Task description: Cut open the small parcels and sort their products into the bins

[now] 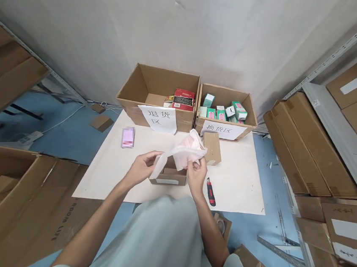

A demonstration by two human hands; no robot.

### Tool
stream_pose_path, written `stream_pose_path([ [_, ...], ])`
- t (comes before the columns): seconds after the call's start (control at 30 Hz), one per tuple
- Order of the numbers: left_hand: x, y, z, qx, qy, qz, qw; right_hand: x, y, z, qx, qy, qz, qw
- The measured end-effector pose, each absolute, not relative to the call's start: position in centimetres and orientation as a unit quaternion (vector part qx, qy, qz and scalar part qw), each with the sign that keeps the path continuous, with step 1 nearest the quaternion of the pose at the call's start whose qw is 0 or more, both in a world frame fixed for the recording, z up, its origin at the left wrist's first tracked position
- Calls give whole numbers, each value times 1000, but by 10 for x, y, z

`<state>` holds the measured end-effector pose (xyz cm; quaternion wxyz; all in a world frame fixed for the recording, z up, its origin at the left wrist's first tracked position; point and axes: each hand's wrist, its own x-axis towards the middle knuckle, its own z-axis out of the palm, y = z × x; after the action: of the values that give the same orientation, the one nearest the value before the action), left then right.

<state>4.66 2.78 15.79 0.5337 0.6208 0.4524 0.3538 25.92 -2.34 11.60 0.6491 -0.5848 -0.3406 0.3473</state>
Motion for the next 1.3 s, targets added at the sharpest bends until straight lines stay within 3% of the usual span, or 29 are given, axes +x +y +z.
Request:
stream_pose_path([
  [0.2, 89, 20, 154, 750, 444, 415, 260, 244, -21, 127, -482, -334, 476, 656],
  [0.33, 103, 11, 160, 787, 430, 391, 206, 243, -22, 127, -485, -335, 463, 662],
  [0.5, 97, 3, 186, 775, 410, 322, 356, 257, -19, 123, -570, -292, 424, 640],
  [0.67, 66, 29, 196, 658, 542, 401, 336, 277, -22, 124, -561, -345, 475, 584],
  [0.8, 53, 46, 180, 545, 496, 353, 576, 276, -20, 126, -538, -366, 515, 558],
  [0.87, 50, 44, 172, 480, 486, 361, 634, 272, -18, 126, -542, -360, 501, 571],
  [1.1, 27, 36, 162, 381, 476, 414, 676, 288, -8, 112, -585, -397, 367, 604],
  [1.3, 14, 40, 156, 310, 465, 424, 713, 297, -8, 113, -613, -367, 439, 544],
])
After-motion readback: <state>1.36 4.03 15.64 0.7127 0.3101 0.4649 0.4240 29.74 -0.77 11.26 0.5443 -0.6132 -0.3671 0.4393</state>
